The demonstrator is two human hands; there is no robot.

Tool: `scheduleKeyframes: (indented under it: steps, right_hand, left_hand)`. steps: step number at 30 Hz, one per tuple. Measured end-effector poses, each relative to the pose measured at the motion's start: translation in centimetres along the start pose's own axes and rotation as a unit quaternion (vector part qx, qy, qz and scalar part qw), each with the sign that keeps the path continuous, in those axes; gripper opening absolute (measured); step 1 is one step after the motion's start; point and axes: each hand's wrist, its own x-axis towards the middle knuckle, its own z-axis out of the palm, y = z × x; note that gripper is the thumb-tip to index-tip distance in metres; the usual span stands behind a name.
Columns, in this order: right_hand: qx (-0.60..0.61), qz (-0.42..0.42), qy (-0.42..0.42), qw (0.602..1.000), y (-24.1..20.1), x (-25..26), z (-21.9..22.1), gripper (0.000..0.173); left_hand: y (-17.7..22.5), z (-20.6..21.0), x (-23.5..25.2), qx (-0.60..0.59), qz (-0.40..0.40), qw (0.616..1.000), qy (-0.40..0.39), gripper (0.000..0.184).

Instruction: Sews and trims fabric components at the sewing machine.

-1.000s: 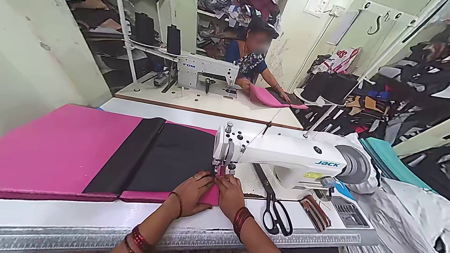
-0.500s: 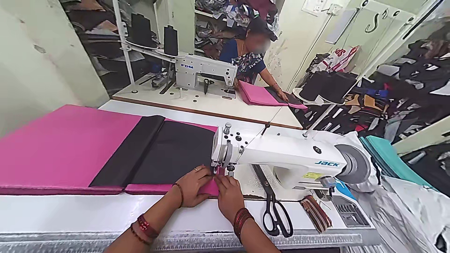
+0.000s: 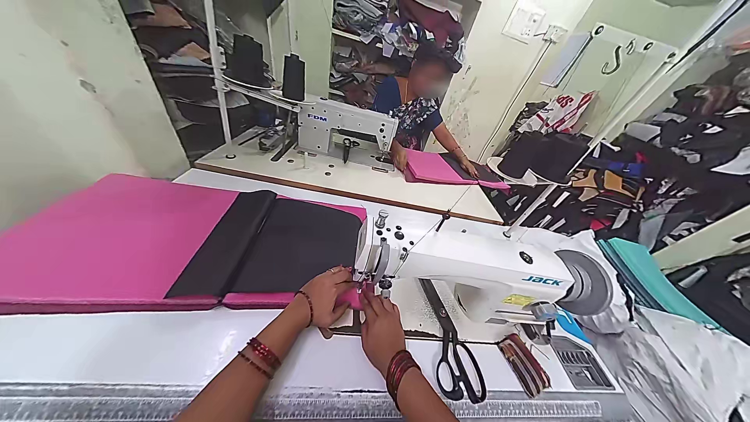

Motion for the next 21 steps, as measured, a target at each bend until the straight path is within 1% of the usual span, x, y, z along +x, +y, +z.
scheduleKeyframes:
  steps: [4,5,7,10,13,14,16,17,19,21]
  right_hand:
    - [-0.02,0.039,-0.053,0.998,-0.2,0.3,-0.2,0.052]
    - [-0.021,0.046,-0.062,0.997,-0.2,0.4,-0.2,0.052]
    - [-0.022,0.053,-0.063,0.996,-0.2,0.3,-0.3,0.052]
    - [-0.016,0.057,-0.042,0.997,-0.3,0.0,-0.3,0.049]
    - [0.019,0.062,-0.056,0.996,-0.3,-0.7,-0.7,0.048]
    - [0.037,0.051,-0.04,0.997,-0.2,-1.2,-0.7,0.047]
    - [0.085,0.011,0.03,0.996,0.4,-2.5,-0.3,0.044]
    - [0.113,0.0,0.051,0.992,0.8,-3.3,-0.4,0.043]
    - [0.154,0.013,0.053,0.987,1.3,-5.2,-1.6,0.04]
    - [0.152,0.044,0.061,0.986,2.3,-7.1,-3.5,0.036]
  left_hand:
    - [0.8,-0.6,0.7,0.016,-0.085,0.994,-0.071,0.044]
    - [0.9,-0.7,0.8,0.016,-0.1,0.992,-0.078,0.044]
    - [1.1,-0.8,0.9,0.013,-0.123,0.988,-0.09,0.044]
    - [1.0,-0.8,0.8,0.018,-0.14,0.985,-0.1,0.048]
    - [1.3,-1.0,0.8,0.021,-0.169,0.98,-0.107,0.052]
    - [1.3,-1.0,0.9,0.024,-0.177,0.978,-0.106,0.052]
    - [1.3,-1.0,1.1,0.022,-0.192,0.976,-0.104,0.053]
    - [1.3,-1.1,1.3,0.02,-0.2,0.974,-0.103,0.053]
    - [1.1,-1.2,1.4,0.017,-0.212,0.972,-0.097,0.054]
    - [0.7,-1.1,1.6,0.013,-0.227,0.969,-0.092,0.055]
